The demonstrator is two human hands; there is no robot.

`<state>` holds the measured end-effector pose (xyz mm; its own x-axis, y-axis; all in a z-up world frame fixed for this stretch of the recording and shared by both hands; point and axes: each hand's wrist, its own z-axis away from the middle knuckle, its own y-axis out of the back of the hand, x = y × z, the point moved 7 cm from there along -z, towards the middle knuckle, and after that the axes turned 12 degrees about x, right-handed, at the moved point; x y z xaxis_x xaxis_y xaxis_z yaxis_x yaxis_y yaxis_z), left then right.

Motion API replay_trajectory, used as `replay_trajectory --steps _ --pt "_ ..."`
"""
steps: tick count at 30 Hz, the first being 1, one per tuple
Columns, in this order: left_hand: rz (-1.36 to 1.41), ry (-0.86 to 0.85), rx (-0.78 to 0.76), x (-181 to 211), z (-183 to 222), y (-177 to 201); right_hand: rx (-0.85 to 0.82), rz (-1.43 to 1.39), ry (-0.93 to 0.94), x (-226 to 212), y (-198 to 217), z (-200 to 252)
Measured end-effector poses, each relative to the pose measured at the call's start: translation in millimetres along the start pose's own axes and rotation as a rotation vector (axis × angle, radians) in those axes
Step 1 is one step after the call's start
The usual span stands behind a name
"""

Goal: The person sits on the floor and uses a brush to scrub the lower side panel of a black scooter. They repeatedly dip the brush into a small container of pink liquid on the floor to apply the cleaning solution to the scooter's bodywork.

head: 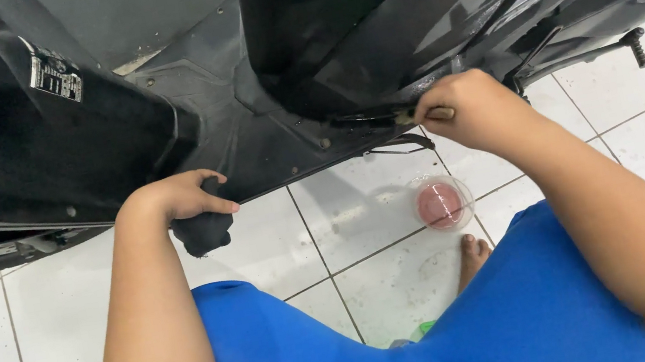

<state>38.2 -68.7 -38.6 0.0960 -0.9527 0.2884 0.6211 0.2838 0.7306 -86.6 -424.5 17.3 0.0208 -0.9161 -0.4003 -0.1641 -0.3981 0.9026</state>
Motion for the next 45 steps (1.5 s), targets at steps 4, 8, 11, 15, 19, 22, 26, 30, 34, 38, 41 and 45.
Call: replay_trajectory --steps 4,8,11,15,19,22,26,30,34,38,41,45 --pt "0.010 0.006 -0.006 -3.2 0.9 -1.0 -0.003 -0.028 -0.055 -2.7 0.0 -1.0" --pt "0.004 0.036 0.002 -0.3 9.9 3.1 0.017 -0.098 -0.013 -7.7 -14.1 -4.2" --pt "0.008 0.025 -0.004 12.6 24.7 7.3 -0.006 -0.040 -0.045 1.1 -2.7 -2.0" --pt "0.014 0.021 -0.013 2.2 10.9 1.6 -0.044 -0.004 -0.105 6.6 0.4 2.0" --pt "-0.004 0.022 0.004 1.0 6.3 2.1 0.015 -0.128 -0.001 -13.3 -20.3 0.0" --pt "-0.002 0.038 0.007 6.9 18.4 5.4 -0.008 -0.085 -0.001 -6.3 -30.6 -2.4" --pt "-0.002 0.006 0.008 -10.7 -13.1 -7.2 -0.042 -0.032 -0.075 -6.5 -15.9 -2.2" --pt "0.040 0.028 0.029 -20.8 -13.4 -3.6 0.042 -0.152 0.007 -19.9 -35.0 -12.9" --pt "0.003 0.026 0.039 -25.4 -10.9 1.5 0.054 -0.187 0.040 -24.1 -52.6 -18.3" --pt "0.007 0.011 0.052 -33.7 -14.5 0.6 -0.032 -0.075 0.009 -14.6 -52.9 -13.6" --pt "0.051 0.038 0.049 -30.8 1.1 6.1 -0.015 -0.194 0.033 -39.8 -53.4 -18.1" --pt "0.030 0.069 0.046 -42.3 0.8 7.9 0.040 -0.251 0.094 -41.5 -67.3 -29.7"
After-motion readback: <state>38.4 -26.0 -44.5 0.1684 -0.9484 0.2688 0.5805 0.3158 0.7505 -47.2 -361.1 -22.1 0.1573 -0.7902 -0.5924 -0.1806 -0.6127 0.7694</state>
